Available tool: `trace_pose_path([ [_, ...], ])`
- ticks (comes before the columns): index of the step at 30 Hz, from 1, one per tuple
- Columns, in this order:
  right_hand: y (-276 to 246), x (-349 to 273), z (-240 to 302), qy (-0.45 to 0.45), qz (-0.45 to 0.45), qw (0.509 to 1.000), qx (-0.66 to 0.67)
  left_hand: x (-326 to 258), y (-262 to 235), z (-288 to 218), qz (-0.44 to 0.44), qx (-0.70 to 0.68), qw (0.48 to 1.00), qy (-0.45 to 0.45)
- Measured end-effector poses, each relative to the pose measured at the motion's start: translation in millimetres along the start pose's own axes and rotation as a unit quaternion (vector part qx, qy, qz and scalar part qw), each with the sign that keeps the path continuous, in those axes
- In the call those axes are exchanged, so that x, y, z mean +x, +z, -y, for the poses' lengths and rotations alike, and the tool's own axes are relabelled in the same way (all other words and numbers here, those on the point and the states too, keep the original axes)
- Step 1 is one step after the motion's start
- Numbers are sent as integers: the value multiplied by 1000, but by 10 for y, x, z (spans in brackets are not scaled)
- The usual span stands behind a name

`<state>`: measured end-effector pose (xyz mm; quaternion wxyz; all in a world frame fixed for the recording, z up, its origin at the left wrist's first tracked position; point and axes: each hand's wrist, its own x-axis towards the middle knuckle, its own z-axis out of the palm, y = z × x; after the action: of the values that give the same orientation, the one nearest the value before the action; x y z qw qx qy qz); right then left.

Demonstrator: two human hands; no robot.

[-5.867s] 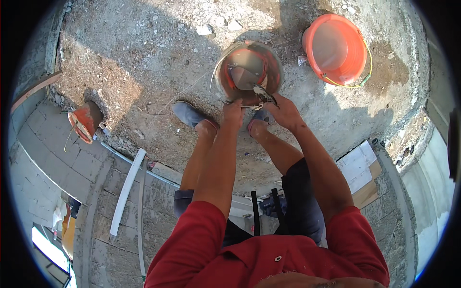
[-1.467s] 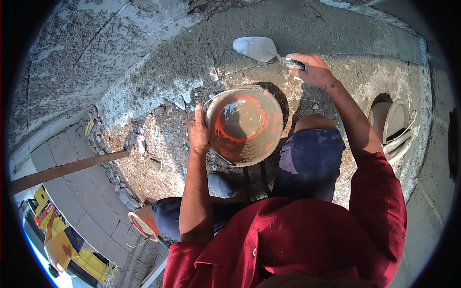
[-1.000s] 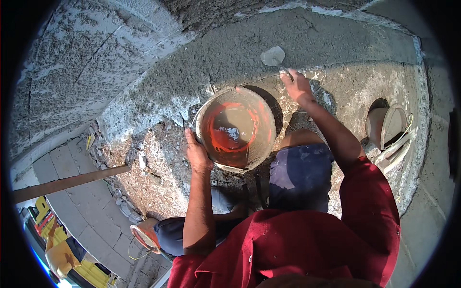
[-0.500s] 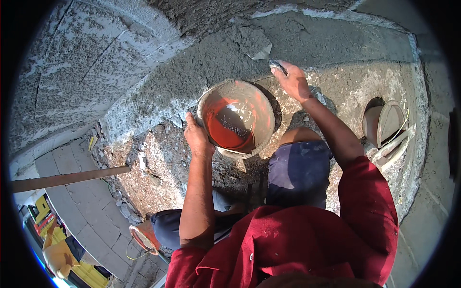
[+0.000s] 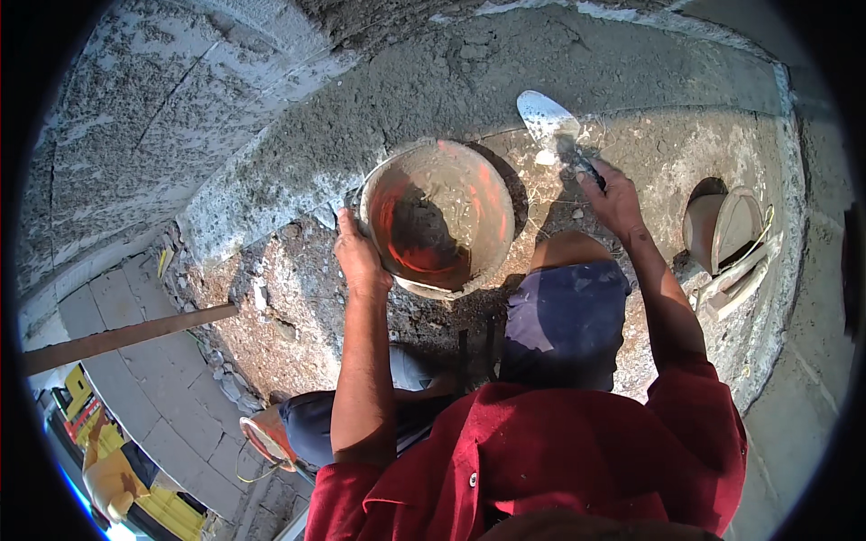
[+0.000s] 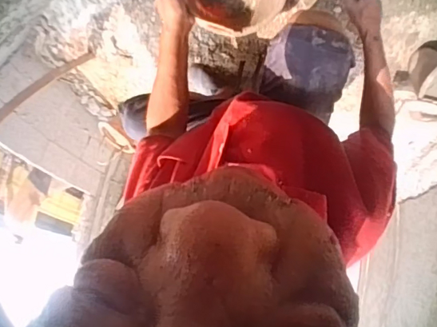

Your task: The person mixes mortar in a bucket using a trowel, applies the mixture onto a wall with the trowel, and smooths the surface with a wooden float.

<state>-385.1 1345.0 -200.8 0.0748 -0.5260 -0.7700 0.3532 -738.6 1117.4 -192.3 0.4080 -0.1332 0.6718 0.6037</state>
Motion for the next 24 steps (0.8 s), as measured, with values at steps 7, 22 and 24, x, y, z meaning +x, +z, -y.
trace_pose_path([
  [7,-15,-68,-432,116,70,990,42,-118,-51,-31,20,16,1000,-8],
  [22,1185,1579,324,72,-54,985,146,-94,25,44,-17,4,1000,13],
  [24,1066,1507,275,60,-54,986,145,-56,70,60,-21,-13,1000,17],
])
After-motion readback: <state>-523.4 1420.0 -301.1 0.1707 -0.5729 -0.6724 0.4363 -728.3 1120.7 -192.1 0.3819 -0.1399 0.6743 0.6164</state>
